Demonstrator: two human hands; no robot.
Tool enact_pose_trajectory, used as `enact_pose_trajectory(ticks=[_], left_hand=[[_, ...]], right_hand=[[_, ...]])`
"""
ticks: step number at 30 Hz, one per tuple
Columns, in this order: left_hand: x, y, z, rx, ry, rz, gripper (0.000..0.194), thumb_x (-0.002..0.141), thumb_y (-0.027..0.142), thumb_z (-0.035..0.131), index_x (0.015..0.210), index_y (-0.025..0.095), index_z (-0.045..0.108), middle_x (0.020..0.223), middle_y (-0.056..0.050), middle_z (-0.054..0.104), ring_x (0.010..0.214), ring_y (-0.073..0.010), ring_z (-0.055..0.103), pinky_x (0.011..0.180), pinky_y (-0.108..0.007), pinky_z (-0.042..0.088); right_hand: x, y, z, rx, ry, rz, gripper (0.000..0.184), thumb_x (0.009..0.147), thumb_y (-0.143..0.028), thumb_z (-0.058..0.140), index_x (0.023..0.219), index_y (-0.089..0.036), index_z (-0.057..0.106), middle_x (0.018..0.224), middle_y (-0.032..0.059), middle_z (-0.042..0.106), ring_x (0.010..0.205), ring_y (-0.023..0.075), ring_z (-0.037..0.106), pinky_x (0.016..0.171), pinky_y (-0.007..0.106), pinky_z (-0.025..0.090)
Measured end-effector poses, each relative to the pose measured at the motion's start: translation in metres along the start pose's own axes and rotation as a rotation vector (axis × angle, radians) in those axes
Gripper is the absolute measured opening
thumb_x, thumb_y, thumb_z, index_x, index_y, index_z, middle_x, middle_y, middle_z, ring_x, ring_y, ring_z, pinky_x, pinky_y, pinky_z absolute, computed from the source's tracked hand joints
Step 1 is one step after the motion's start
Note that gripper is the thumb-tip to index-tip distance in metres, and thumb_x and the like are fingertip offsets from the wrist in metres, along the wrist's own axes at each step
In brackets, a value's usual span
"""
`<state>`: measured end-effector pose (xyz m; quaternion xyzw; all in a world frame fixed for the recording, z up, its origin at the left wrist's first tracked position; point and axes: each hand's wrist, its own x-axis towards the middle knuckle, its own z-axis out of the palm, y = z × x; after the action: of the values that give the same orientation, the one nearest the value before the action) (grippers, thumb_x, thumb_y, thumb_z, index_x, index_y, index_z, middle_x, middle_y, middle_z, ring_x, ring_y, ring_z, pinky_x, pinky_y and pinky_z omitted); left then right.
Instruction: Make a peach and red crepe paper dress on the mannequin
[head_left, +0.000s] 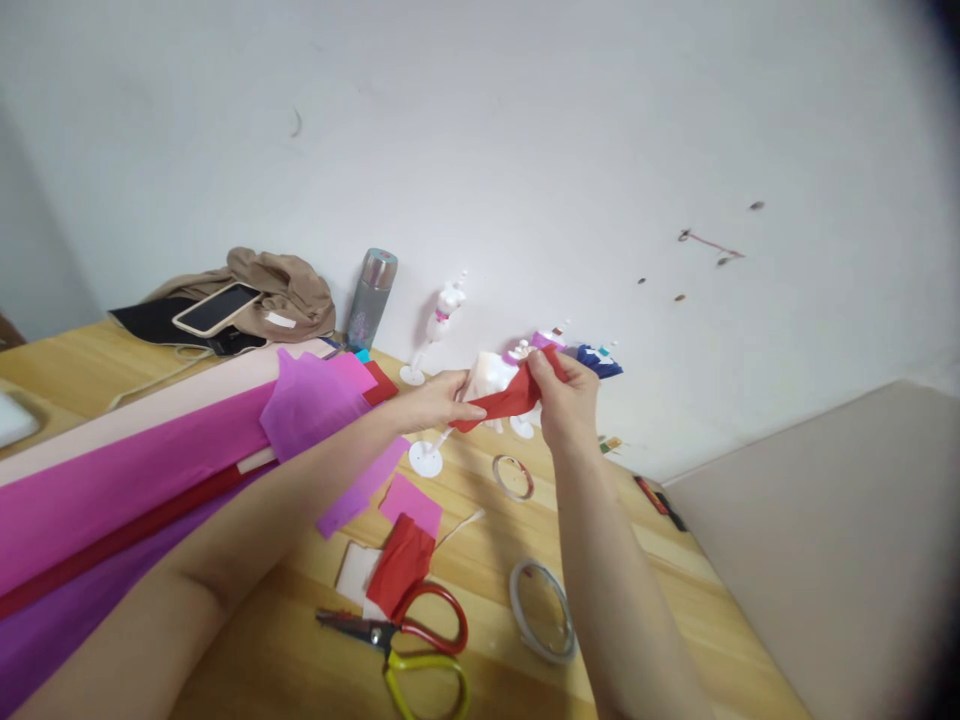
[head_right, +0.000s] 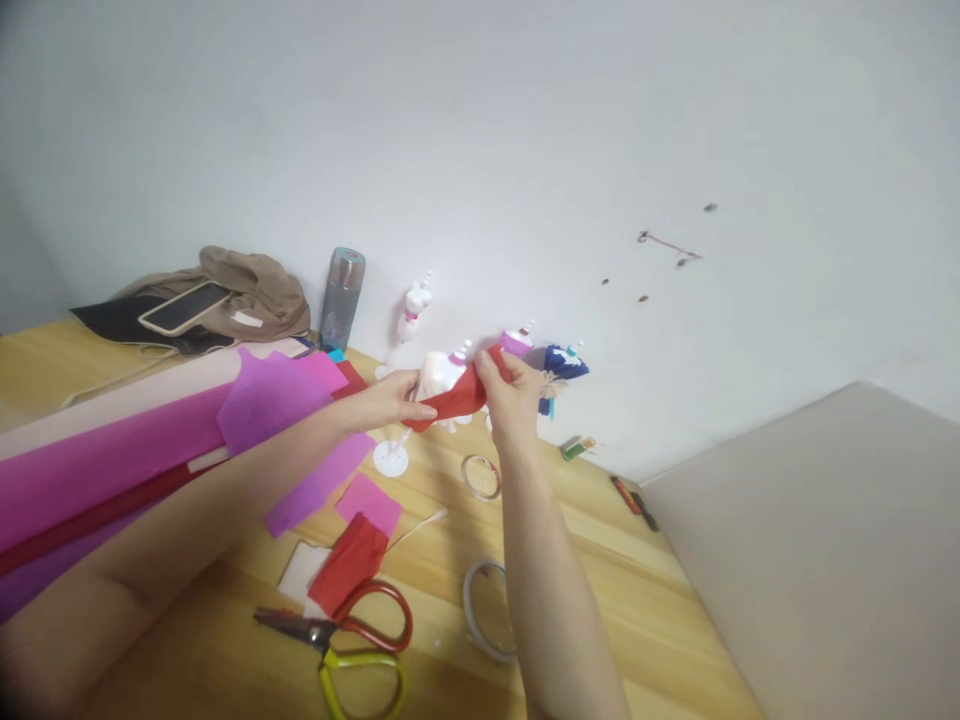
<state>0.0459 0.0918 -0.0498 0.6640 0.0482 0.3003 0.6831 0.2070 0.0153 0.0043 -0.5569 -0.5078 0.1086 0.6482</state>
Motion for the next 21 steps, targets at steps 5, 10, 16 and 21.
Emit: enact_pose_trajectory(ticks=[5, 10, 16, 21], left_hand=[[-0.001, 0.003, -0.002, 0.035, -0.031, -0.006, 0.05, 0.066, 0.036, 0.081, 0.105, 0.012, 0.061, 0.104, -0.008, 0.069, 0.099, -0.0236, 0.064, 0.087, -0.034, 0.047], [-0.002, 0.003, -0.002, 0.107, -0.029, 0.005, 0.048, 0.068, 0.034, 0.08, 0.106, 0.012, 0.061, 0.107, -0.008, 0.069, 0.103, -0.0249, 0.063, 0.089, -0.035, 0.047], [0.0, -0.001, -0.003, 0.1, -0.03, 0.018, 0.049, 0.068, 0.037, 0.08, 0.106, 0.012, 0.061, 0.105, -0.009, 0.069, 0.102, -0.0255, 0.063, 0.088, -0.035, 0.048], [0.0, -0.001, -0.003, 0.107, -0.006, 0.025, 0.048, 0.067, 0.035, 0.08, 0.106, 0.012, 0.062, 0.106, -0.008, 0.069, 0.103, -0.0257, 0.063, 0.089, -0.035, 0.047]], right_hand=[[0.004, 0.005, 0.004, 0.164, -0.11, 0.199, 0.035, 0.065, -0.052, 0.081, 0.061, -0.022, 0.063, 0.055, -0.0028, 0.059, 0.05, 0.0123, 0.051, 0.051, 0.028, 0.044], [0.008, 0.001, 0.007, 0.353, -0.31, 0.471, 0.03, 0.061, -0.041, 0.084, 0.06, -0.022, 0.061, 0.057, -0.0019, 0.064, 0.053, 0.0141, 0.059, 0.053, 0.028, 0.052], [0.008, 0.002, 0.012, 0.399, -0.338, 0.583, 0.021, 0.063, -0.035, 0.08, 0.063, -0.022, 0.063, 0.06, 0.0008, 0.068, 0.055, 0.0172, 0.065, 0.053, 0.029, 0.055], [0.005, 0.004, 0.014, 0.428, -0.345, 0.609, 0.021, 0.061, -0.035, 0.081, 0.064, -0.022, 0.065, 0.058, 0.0004, 0.068, 0.054, 0.016, 0.064, 0.051, 0.027, 0.056]])
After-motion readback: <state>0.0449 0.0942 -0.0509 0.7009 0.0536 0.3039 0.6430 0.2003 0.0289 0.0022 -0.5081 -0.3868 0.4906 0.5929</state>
